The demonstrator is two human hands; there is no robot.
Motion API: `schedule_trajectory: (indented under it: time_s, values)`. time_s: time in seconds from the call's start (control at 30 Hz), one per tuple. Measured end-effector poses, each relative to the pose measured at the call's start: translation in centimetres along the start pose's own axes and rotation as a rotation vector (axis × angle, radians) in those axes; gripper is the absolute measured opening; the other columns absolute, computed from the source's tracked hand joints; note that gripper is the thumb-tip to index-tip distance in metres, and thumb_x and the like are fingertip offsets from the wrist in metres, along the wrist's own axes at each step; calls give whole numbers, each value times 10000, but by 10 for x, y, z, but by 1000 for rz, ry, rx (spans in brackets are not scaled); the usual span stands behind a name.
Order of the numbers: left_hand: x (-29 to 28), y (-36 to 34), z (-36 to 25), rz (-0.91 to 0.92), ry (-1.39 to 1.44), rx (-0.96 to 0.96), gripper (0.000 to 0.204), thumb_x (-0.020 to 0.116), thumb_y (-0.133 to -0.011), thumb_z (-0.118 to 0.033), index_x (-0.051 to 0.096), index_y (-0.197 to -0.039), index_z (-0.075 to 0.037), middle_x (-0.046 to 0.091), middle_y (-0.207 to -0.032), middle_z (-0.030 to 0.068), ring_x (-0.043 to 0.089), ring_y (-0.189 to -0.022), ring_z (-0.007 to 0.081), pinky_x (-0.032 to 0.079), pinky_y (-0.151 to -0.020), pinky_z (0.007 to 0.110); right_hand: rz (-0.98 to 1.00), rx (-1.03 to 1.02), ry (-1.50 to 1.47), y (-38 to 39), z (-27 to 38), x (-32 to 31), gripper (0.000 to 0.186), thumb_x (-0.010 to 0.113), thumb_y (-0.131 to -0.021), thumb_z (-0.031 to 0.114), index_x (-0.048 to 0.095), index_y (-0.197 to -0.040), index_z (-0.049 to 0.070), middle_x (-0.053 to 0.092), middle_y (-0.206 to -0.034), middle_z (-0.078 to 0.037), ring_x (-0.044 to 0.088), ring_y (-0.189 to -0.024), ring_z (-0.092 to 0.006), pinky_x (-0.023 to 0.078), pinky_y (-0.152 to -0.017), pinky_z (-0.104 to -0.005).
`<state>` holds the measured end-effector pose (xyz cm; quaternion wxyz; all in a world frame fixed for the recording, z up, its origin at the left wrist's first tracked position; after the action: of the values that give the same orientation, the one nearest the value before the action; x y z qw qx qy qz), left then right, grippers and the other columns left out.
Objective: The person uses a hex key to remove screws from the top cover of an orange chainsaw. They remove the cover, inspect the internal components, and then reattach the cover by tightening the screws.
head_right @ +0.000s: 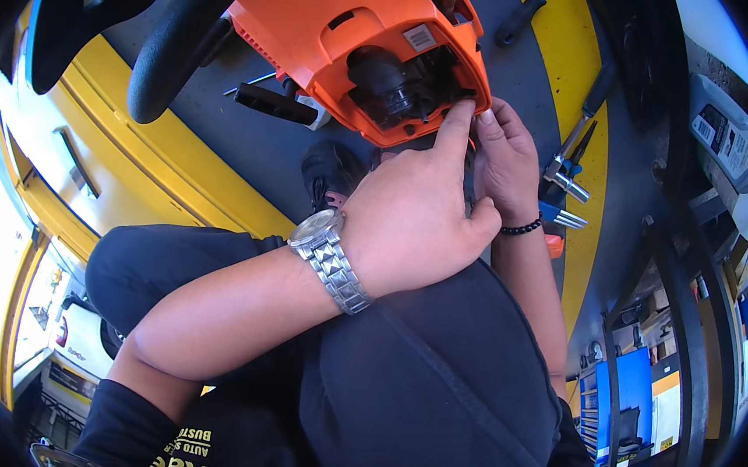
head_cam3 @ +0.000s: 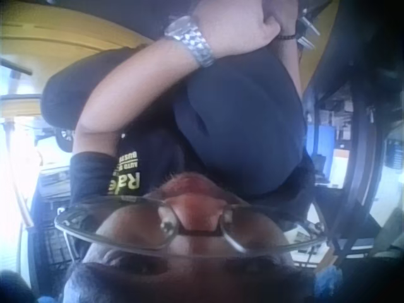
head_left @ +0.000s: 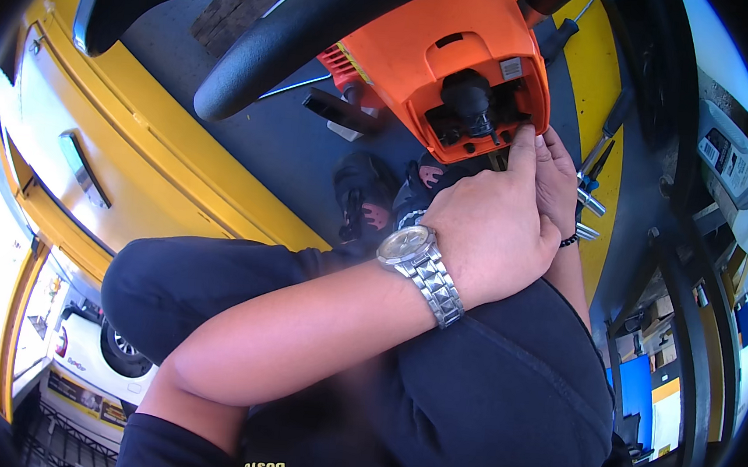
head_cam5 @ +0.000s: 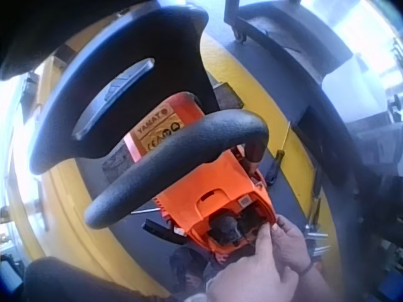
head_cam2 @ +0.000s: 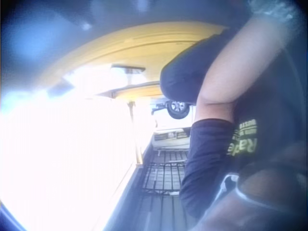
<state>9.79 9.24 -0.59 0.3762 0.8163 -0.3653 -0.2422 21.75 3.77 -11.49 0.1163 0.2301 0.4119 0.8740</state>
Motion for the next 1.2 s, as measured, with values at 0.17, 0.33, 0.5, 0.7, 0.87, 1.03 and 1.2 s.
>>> schedule_trajectory:
  time_s: [0.17, 0.33, 0.5, 0.7, 0.87, 1.03, 1.2]
  values:
    - [3, -4, 1, 94, -120, 2, 907, 588, -886, -295, 203, -1585, 135, 710, -726, 205, 740, -714, 387, 613, -769, 467, 75, 1, 5, 0, 4, 2, 296, 547, -1102, 184, 581, -1325, -7, 667, -1238, -93, 622, -1152, -165, 477, -1054, -334]
    - [8, -6, 1, 172, -195, -24, 937, 553, -908, -331, 132, -1608, 130, 720, -753, 202, 741, -723, 377, 608, -789, 467, 37, -30, 37, 0, 3, 3, 287, 540, -1104, 169, 578, -1322, -13, 659, -1242, -92, 614, -1153, -154, 491, -1027, -317]
    - [7, -6, 0, 144, -190, -20, 947, 584, -918, -354, 147, -1599, 137, 722, -766, 208, 739, -731, 379, 603, -779, 461, 61, -66, -65, -2, -4, 4, 273, 569, -1091, 144, 579, -1321, -1, 661, -1240, -88, 621, -1128, -139, 500, -1001, -292]
    - [-35, 40, -38, 13, -359, 341, 713, 663, -904, -217, 436, -1534, 28, 737, -956, 169, 735, -797, 339, 589, -725, 427, 107, -157, -95, -5, -8, 4, 247, 589, -1080, 160, 602, -1282, 18, 676, -1187, -56, 624, -1103, -111, 493, -993, -282]
    - [-65, 50, -47, -254, -1016, 647, 633, 648, -889, -113, 551, -1514, -151, 449, -1613, 144, 354, -1538, 379, 373, -1200, 534, 147, -184, -60, -11, -6, 4, 229, 612, -1071, 177, 617, -1241, 24, 666, -1158, -16, 603, -1072, -74, 472, -993, -259]
    - [-73, 33, -20, -325, -1337, 574, 710, 638, -900, -116, 483, -1581, -242, 339, -1703, -17, 339, -1546, 376, 243, -1236, 643, 167, -218, 3, -7, 1, 11, 237, 614, -1075, 182, 615, -1239, 11, 661, -1133, -5, 591, -1061, -67, 469, -986, -254]
    - [-76, 28, -29, -357, -1446, 578, 722, 633, -908, -111, 462, -1591, -271, 341, -1701, -32, 374, -1528, 369, 436, -1127, 624, 158, -251, 52, -9, 5, 14, 230, 611, -1071, 174, 620, -1221, 0, 657, -1113, -5, 586, -1042, -69, 467, -977, -251]
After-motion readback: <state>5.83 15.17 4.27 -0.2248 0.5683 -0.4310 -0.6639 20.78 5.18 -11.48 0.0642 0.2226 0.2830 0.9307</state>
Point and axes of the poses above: each hand's wrist, its own y-axis away from the middle knuckle, its own x-axis out of the palm, z = x × y, the point moved 9 cm from there along -y, towards the middle knuckle
